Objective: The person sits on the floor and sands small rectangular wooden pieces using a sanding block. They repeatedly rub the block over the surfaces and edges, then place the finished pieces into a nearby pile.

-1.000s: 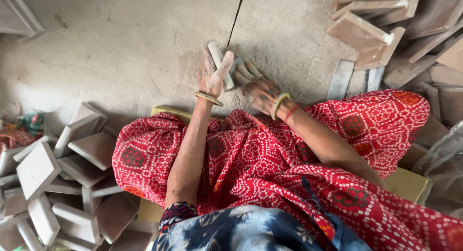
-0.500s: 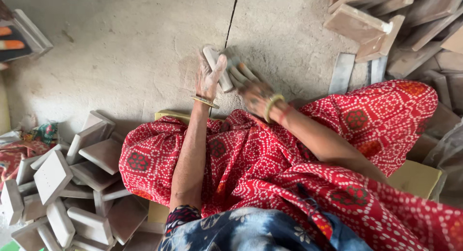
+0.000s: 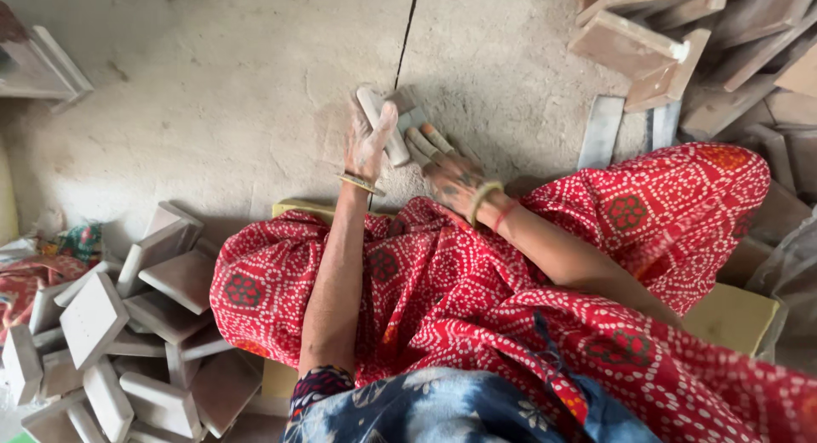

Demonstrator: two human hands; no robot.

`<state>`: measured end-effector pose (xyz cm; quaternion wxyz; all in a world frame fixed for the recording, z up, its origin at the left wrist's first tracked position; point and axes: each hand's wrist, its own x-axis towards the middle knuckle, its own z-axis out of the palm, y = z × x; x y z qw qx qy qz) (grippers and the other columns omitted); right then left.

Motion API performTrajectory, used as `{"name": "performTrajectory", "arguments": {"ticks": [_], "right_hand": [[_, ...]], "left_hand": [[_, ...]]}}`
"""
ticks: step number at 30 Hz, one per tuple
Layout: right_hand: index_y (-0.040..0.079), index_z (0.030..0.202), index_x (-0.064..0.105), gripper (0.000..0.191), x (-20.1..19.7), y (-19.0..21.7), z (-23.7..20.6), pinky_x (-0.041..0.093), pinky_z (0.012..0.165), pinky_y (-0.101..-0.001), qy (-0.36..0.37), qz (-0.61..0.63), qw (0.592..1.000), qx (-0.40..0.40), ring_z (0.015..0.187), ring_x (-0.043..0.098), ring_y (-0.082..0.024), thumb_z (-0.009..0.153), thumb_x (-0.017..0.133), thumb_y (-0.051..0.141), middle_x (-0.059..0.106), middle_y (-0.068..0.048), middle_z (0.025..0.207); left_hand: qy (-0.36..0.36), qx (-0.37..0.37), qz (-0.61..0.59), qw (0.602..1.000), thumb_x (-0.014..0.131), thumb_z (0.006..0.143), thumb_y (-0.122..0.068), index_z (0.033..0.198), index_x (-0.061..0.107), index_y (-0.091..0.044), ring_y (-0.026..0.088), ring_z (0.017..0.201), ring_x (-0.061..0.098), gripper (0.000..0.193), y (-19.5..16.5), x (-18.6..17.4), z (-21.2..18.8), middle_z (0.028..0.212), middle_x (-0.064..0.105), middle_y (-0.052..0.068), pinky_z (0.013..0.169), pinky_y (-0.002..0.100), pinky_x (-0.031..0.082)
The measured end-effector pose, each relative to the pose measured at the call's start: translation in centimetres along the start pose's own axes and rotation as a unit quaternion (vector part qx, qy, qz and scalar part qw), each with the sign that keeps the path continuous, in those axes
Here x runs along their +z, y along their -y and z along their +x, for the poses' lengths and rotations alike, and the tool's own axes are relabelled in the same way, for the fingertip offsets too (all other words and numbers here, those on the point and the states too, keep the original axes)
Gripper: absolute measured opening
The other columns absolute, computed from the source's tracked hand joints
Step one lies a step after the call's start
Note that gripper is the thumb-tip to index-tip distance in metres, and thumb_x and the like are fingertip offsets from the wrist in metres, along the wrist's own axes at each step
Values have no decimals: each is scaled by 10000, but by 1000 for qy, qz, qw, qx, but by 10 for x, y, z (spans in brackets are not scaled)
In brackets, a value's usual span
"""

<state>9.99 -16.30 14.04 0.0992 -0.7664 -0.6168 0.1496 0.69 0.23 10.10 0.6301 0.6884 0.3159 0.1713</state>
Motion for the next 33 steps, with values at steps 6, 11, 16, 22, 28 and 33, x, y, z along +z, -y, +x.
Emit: {"name": "performTrajectory", "arguments": {"ticks": [6, 11, 16, 22, 28, 33], "right_hand": [[67, 1493, 464, 506, 2, -11, 54, 98, 1274, -439, 79, -89, 993, 4, 1554, 168, -264, 1005, 472, 202, 235, -127, 1673], [81, 1489, 475, 528, 17, -14, 46, 91, 1267, -451, 72, -157, 984, -31, 1538, 170, -276, 978, 525, 206, 273, -151, 1652], [134, 1478, 499, 470, 47, -10, -24, 152, 1304, -499, -148, -86, 983, -65, 1581, 176, -212, 1015, 547, 192, 345, -68, 1665], [188, 1535, 566, 364, 29, -27, 52, 188, 1414, -357, 184, -23, 981, 53, 1521, 417, -177, 1187, 491, 267, 514, -15, 1591], [65, 1505, 507, 566, 50, -16, -16, 158, 1250, -462, -119, 65, 988, -67, 1515, 295, -304, 953, 594, 153, 315, -121, 1638], [119, 1450, 502, 502, 61, -28, 28, 154, 1233, -459, 48, -49, 997, -19, 1513, 274, -296, 953, 570, 126, 321, -121, 1629]], "left_hand": [[-11, -22, 39, 999, 591, 908, -685, 1390, 416, -161, 301, 1106, 689, 733, -1, 3, 5, 1184, 673, 170, 904, 457, 583], [-9, -33, -8, 999, 628, 815, -718, 1372, 439, -190, 320, 1043, 715, 791, -10, 4, 3, 1153, 663, 188, 849, 492, 642], [-29, -36, 47, 998, 612, 812, -740, 1437, 369, -203, 302, 1098, 702, 859, -5, 6, 2, 1211, 674, 190, 901, 476, 601], [-29, -40, 96, 994, 557, 862, -734, 1436, 433, -148, 318, 1115, 704, 829, -12, 4, 0, 1216, 703, 165, 913, 461, 557], [-34, -18, 121, 992, 631, 885, -691, 1363, 536, -108, 295, 1078, 722, 760, -18, 1, 3, 1149, 730, 148, 915, 432, 558], [-33, -32, 127, 991, 616, 871, -711, 1388, 534, -89, 279, 1041, 722, 813, -15, 2, 2, 1137, 727, 147, 900, 424, 553]]}}
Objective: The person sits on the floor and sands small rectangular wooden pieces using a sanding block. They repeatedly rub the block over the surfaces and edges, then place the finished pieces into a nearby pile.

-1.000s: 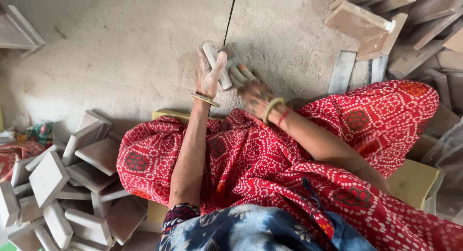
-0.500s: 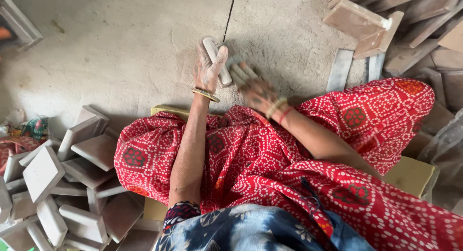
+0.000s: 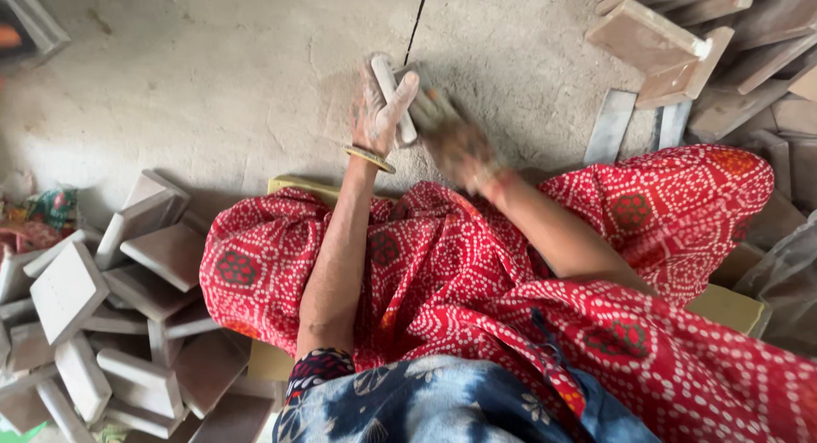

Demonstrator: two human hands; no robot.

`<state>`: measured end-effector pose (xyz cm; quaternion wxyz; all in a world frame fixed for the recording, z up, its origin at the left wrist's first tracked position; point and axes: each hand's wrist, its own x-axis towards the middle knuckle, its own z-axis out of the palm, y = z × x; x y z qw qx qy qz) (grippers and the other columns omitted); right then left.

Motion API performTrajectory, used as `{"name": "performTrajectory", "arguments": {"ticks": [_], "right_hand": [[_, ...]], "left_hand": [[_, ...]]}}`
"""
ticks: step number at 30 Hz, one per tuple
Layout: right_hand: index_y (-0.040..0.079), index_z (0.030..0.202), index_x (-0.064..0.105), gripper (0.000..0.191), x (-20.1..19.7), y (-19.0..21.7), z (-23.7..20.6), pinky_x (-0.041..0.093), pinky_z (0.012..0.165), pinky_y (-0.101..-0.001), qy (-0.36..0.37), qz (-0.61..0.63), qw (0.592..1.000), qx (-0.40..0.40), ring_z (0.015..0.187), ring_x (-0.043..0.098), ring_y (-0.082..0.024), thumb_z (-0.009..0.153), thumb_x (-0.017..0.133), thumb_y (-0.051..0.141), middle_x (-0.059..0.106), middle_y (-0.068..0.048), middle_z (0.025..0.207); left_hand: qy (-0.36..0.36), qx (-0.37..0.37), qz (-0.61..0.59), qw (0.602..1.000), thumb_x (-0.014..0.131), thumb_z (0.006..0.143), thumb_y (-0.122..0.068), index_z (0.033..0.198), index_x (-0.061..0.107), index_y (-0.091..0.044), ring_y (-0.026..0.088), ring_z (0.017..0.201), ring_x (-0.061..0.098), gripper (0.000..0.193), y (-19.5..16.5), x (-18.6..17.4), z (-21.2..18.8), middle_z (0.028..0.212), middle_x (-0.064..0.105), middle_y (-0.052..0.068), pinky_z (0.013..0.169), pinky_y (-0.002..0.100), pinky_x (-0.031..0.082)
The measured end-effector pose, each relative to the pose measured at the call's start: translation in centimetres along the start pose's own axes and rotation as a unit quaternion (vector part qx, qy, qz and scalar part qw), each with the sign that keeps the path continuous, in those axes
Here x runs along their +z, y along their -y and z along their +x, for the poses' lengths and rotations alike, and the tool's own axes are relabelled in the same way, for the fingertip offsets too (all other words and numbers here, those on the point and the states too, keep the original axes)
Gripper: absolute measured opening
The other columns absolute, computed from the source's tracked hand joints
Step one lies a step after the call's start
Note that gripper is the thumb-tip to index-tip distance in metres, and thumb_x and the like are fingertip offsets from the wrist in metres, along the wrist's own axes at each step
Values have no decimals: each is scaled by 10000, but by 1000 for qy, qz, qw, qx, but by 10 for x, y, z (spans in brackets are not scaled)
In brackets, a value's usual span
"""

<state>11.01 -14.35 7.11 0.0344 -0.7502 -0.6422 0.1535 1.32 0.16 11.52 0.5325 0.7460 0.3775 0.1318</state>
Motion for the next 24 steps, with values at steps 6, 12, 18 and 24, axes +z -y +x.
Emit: {"name": "performTrajectory", "arguments": {"ticks": [6, 12, 18, 24], "right_hand": [[69, 1498, 513, 418, -17, -7, 10, 135, 1368, -374, -40, -72, 996, -23, 1605, 236, -225, 1092, 493, 164, 325, -115, 1681], [30, 1531, 492, 579, -20, 6, -13, 134, 1279, -362, -130, -92, 987, -24, 1539, 235, -241, 955, 502, 88, 331, -122, 1642], [199, 1502, 410, 534, -60, 2, 19, 75, 1300, -411, 48, -99, 993, -37, 1561, 196, -245, 981, 485, 107, 277, -65, 1656], [135, 1524, 404, 548, -51, 20, -30, 103, 1260, -409, -67, -45, 996, -24, 1528, 236, -274, 981, 478, 122, 296, -108, 1650]], "left_hand": [[10, -29, -49, 998, 608, 747, -795, 1452, 430, -117, 306, 1038, 707, 994, 2, 0, 4, 1158, 683, 177, 871, 452, 589], [24, -29, -46, 998, 556, 765, -834, 1418, 451, -137, 325, 1074, 715, 961, 15, 10, 7, 1173, 701, 162, 910, 469, 582], [14, 32, -77, 996, 594, 868, -783, 1408, 481, -146, 309, 1139, 685, 843, 6, 4, 2, 1207, 681, 162, 925, 448, 583], [6, 6, -30, 1000, 605, 868, -718, 1325, 537, -142, 263, 974, 723, 738, 6, 6, 4, 1081, 694, 125, 816, 423, 611]]}}
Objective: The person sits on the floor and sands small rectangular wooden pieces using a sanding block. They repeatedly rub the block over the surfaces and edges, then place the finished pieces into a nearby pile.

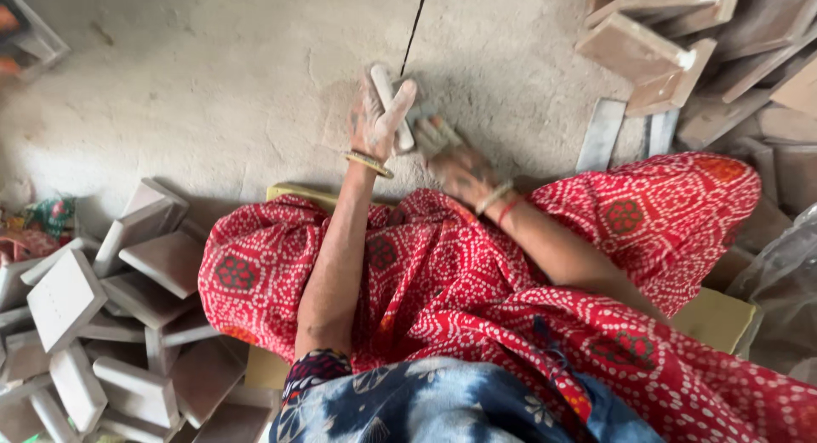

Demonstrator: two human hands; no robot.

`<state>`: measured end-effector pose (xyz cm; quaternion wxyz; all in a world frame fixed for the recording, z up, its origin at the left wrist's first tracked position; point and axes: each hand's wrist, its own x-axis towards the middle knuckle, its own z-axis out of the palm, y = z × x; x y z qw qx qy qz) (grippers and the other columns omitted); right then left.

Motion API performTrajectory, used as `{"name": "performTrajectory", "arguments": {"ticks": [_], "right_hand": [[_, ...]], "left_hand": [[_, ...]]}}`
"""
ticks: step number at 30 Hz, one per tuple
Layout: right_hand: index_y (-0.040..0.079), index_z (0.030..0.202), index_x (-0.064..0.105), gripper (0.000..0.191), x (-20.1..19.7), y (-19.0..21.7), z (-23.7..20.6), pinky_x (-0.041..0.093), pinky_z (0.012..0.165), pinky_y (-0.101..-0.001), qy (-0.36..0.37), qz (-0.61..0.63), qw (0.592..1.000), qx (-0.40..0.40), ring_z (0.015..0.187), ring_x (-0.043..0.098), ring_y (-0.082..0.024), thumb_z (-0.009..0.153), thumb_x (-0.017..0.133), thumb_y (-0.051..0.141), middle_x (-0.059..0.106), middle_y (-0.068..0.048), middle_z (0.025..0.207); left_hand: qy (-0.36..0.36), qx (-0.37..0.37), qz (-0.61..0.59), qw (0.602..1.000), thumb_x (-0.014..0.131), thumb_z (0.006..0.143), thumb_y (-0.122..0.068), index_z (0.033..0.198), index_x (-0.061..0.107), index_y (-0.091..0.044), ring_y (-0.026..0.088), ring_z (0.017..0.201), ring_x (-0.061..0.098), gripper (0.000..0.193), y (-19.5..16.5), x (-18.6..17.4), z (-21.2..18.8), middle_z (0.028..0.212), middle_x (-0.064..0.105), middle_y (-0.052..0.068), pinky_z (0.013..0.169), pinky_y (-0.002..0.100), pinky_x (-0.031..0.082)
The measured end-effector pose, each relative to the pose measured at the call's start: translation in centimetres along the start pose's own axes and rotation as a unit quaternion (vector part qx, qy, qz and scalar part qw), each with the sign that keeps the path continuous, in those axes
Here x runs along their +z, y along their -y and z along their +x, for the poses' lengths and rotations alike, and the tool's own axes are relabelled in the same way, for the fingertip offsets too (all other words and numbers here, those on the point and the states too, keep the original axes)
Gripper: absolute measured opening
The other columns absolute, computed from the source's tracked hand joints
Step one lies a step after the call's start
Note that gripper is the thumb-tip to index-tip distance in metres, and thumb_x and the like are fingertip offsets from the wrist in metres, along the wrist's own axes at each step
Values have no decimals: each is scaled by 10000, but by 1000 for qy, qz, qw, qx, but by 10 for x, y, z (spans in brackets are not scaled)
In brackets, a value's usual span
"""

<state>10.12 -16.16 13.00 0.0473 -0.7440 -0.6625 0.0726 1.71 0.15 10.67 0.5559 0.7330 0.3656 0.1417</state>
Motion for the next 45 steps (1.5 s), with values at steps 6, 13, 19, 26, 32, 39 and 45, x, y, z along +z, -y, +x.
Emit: {"name": "performTrajectory", "arguments": {"ticks": [6, 13, 19, 26, 32, 39, 45], "right_hand": [[60, 1525, 385, 537, 15, -23, 47, 158, 1237, -424, 162, 39, 986, 21, 1511, 248, -314, 1004, 478, 150, 305, -164, 1631], [-28, 1526, 364, 551, 72, 1, -33, 222, 1210, -441, -85, 184, 979, 32, 1492, 262, -360, 1030, 477, 183, 317, -229, 1609], [44, 1569, 409, 549, 55, -23, 43, 205, 1320, -395, -63, -73, 995, 39, 1567, 303, -279, 1037, 500, 141, 359, -143, 1658], [-45, 1499, 516, 494, 26, 3, -7, 250, 1323, -392, -140, -20, 989, 32, 1554, 344, -316, 1121, 525, 272, 450, -202, 1609], [-43, 1557, 424, 570, 45, -22, 29, 179, 1289, -466, -68, 51, 994, 64, 1552, 278, -343, 1088, 446, 281, 355, -231, 1648], [-19, 1580, 333, 694, 30, -12, -10, 161, 1221, -470, -23, 84, 995, 55, 1536, 217, -305, 1050, 442, 414, 289, -201, 1648], [93, 1505, 420, 542, 35, -30, 37, 150, 1291, -471, 44, 30, 997, 62, 1572, 183, -283, 1036, 450, 363, 284, -161, 1687]], "left_hand": [[-22, 25, -9, 999, 636, 878, -695, 1307, 582, -105, 263, 992, 698, 732, -8, -5, -2, 1074, 717, 136, 870, 398, 564], [-13, -20, 22, 999, 609, 804, -766, 1364, 506, -126, 283, 1039, 728, 857, -11, -3, -1, 1139, 716, 156, 880, 394, 577], [-3, 11, -13, 1000, 612, 850, -759, 1335, 531, -141, 297, 1016, 754, 790, -14, -5, -3, 1127, 744, 160, 860, 421, 601], [1, -20, 2, 1000, 634, 824, -707, 1376, 520, -104, 288, 1047, 758, 826, -9, -4, 0, 1171, 751, 177, 868, 400, 618], [14, 16, -48, 999, 640, 879, -719, 1414, 475, -57, 301, 1117, 729, 866, -9, -2, 0, 1234, 718, 197, 935, 416, 607], [-3, 18, 7, 1000, 607, 881, -730, 1376, 520, -100, 298, 1073, 723, 806, -13, -6, -4, 1142, 728, 175, 907, 424, 573], [3, 3, 8, 1000, 579, 866, -742, 1367, 520, -123, 277, 1064, 734, 799, -12, -3, -1, 1142, 739, 153, 904, 410, 579]]}}
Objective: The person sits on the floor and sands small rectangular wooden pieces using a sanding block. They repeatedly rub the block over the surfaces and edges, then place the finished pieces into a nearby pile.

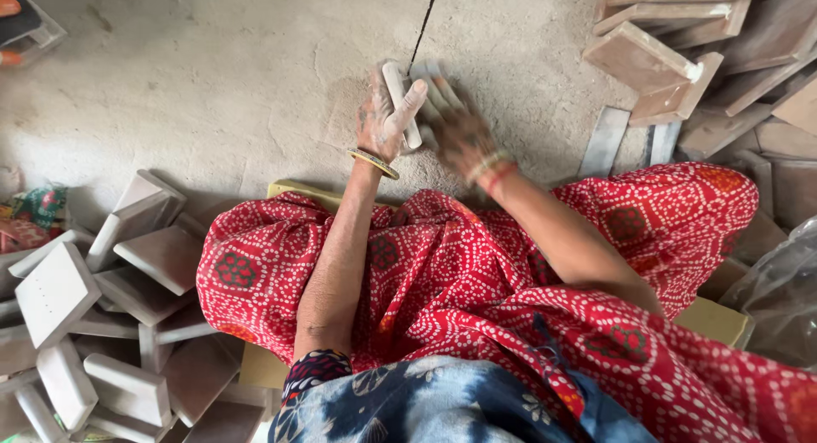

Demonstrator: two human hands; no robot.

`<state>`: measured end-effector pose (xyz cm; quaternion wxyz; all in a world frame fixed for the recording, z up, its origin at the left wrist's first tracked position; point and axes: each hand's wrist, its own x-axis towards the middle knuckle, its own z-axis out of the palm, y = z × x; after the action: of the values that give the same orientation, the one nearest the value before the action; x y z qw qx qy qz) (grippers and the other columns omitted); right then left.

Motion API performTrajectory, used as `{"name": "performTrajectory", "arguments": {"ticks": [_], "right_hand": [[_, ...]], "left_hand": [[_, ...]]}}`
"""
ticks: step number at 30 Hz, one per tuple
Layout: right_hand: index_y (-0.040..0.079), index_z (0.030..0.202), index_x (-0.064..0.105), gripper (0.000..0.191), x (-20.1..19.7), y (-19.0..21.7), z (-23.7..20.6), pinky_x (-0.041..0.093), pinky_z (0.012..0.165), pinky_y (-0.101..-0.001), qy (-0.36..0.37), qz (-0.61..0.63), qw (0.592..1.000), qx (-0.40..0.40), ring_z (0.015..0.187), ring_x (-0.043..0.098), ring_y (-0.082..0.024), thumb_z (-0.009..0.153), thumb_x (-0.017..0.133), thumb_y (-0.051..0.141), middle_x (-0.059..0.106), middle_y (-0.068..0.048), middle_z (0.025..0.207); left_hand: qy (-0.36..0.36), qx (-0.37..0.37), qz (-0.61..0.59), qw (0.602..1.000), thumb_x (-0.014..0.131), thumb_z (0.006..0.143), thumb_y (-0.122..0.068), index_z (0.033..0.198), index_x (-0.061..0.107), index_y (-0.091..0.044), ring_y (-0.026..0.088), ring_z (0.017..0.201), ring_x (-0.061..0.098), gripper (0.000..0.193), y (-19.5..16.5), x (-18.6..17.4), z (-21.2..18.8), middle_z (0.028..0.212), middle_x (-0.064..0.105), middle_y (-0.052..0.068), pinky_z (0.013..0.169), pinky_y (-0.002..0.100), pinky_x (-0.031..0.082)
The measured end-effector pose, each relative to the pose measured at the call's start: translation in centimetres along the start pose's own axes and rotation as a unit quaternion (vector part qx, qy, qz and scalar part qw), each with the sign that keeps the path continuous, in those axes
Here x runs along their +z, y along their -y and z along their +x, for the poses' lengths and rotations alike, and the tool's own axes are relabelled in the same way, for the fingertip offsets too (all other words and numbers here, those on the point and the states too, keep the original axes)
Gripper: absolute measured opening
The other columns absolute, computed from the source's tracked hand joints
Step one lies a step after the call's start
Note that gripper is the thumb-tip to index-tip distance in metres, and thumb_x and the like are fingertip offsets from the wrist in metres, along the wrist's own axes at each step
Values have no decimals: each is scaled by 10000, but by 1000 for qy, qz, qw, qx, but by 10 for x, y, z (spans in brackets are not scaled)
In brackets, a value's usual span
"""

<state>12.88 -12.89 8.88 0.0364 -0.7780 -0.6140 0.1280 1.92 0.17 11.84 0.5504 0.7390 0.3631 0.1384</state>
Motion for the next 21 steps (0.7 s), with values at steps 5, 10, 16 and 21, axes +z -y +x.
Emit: {"name": "performTrajectory", "arguments": {"ticks": [5, 10, 16, 21], "right_hand": [[12, 1549, 402, 603, 5, -1, -14, 138, 1276, -471, -18, 61, 998, -23, 1547, 179, -313, 1042, 418, 338, 301, -203, 1633], [-35, 1560, 415, 579, 2, 8, -47, 177, 1302, -447, -110, 64, 991, -45, 1551, 257, -331, 1100, 412, 316, 376, -229, 1627], [78, 1529, 461, 679, -20, 4, 11, 259, 1312, -395, 205, 63, 974, 74, 1527, 383, -267, 961, 537, 441, 450, -135, 1596], [-54, 1516, 436, 623, 21, 7, -69, 400, 1166, -414, -151, 86, 982, -68, 1479, 382, -352, 1023, 590, 294, 408, -236, 1595]], "left_hand": [[13, 15, -68, 997, 620, 814, -740, 1378, 453, -86, 309, 1057, 700, 880, -6, -3, 1, 1131, 692, 189, 835, 427, 597], [-1, 12, 11, 1000, 594, 890, -741, 1351, 532, -98, 292, 1072, 721, 793, 0, -1, 1, 1142, 713, 171, 905, 429, 581], [11, 19, -28, 999, 581, 875, -733, 1307, 539, -103, 294, 1072, 708, 766, -6, -4, 1, 1139, 709, 161, 898, 443, 562], [11, -8, 14, 1000, 613, 850, -723, 1337, 515, -108, 297, 1064, 699, 791, -4, -4, -1, 1126, 702, 161, 926, 461, 545]]}}
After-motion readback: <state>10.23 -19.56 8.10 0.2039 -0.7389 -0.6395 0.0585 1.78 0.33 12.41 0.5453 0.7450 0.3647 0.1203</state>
